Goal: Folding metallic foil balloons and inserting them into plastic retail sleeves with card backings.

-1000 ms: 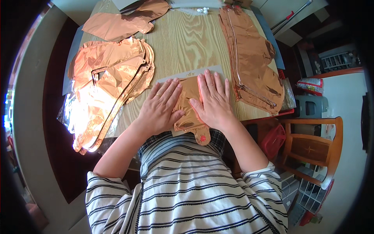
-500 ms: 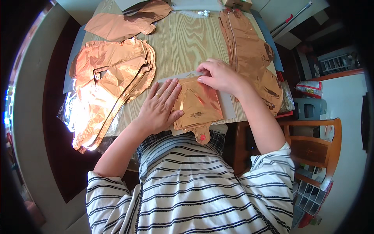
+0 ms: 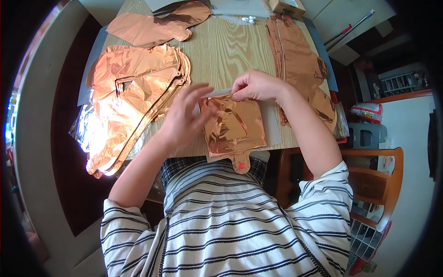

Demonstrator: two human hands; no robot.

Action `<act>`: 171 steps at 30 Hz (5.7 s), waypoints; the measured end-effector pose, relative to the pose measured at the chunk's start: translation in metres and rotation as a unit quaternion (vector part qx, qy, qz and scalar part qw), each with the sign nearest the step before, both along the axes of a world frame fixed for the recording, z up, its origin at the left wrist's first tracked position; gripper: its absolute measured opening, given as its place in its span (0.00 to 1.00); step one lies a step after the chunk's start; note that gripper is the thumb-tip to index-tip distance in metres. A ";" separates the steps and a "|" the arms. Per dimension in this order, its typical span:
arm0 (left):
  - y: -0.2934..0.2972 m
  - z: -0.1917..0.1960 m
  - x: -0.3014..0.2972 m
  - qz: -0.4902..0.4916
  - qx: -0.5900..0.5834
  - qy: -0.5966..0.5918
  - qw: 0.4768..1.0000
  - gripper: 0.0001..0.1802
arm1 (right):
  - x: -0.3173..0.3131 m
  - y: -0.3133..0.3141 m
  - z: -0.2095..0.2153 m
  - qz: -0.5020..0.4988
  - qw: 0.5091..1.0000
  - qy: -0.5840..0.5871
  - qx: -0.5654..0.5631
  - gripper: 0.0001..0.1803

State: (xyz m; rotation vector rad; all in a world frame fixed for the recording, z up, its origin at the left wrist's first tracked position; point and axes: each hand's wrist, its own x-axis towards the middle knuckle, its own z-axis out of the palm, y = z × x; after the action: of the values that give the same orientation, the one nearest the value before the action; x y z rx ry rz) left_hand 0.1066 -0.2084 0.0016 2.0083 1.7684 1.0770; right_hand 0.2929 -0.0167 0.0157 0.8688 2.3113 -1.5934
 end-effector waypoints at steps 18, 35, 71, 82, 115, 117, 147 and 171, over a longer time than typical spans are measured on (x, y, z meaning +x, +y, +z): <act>0.046 0.014 -0.006 0.012 -0.354 -0.220 0.909 0.20 | 0.019 0.006 0.008 -0.018 1.000 0.006 0.018 0.07; 0.009 0.012 0.027 0.089 -0.335 -0.245 0.905 0.32 | 0.030 -0.024 -0.003 -0.123 0.968 0.010 0.220 0.07; -0.032 -0.006 0.014 -0.245 0.111 0.125 0.955 0.28 | 0.036 -0.066 -0.049 -0.086 0.821 0.227 0.517 0.13; -0.023 -0.010 0.000 -0.273 0.120 0.167 0.940 0.27 | 0.021 -0.005 -0.024 -0.149 0.903 0.182 0.359 0.06; -0.019 -0.023 -0.004 -0.220 0.106 0.102 0.964 0.21 | 0.047 0.118 -0.046 -0.160 0.815 0.168 0.531 0.06; -0.020 -0.022 -0.004 -0.219 0.105 0.098 0.965 0.21 | 0.050 0.101 -0.042 -0.121 0.806 0.163 0.557 0.06; -0.003 0.052 0.003 -0.135 0.037 0.018 0.990 0.09 | 0.105 -0.173 -0.037 -0.018 0.818 0.188 0.544 0.19; -0.012 -0.013 0.009 -0.232 0.092 0.174 0.952 0.18 | 0.126 -0.104 -0.027 -0.193 0.751 0.112 0.622 0.24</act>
State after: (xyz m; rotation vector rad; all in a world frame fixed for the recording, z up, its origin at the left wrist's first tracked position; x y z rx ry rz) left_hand 0.1152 -0.2205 -0.0117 2.6842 1.2480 0.7922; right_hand 0.4186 -0.1210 -0.0111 1.4701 3.4452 0.1146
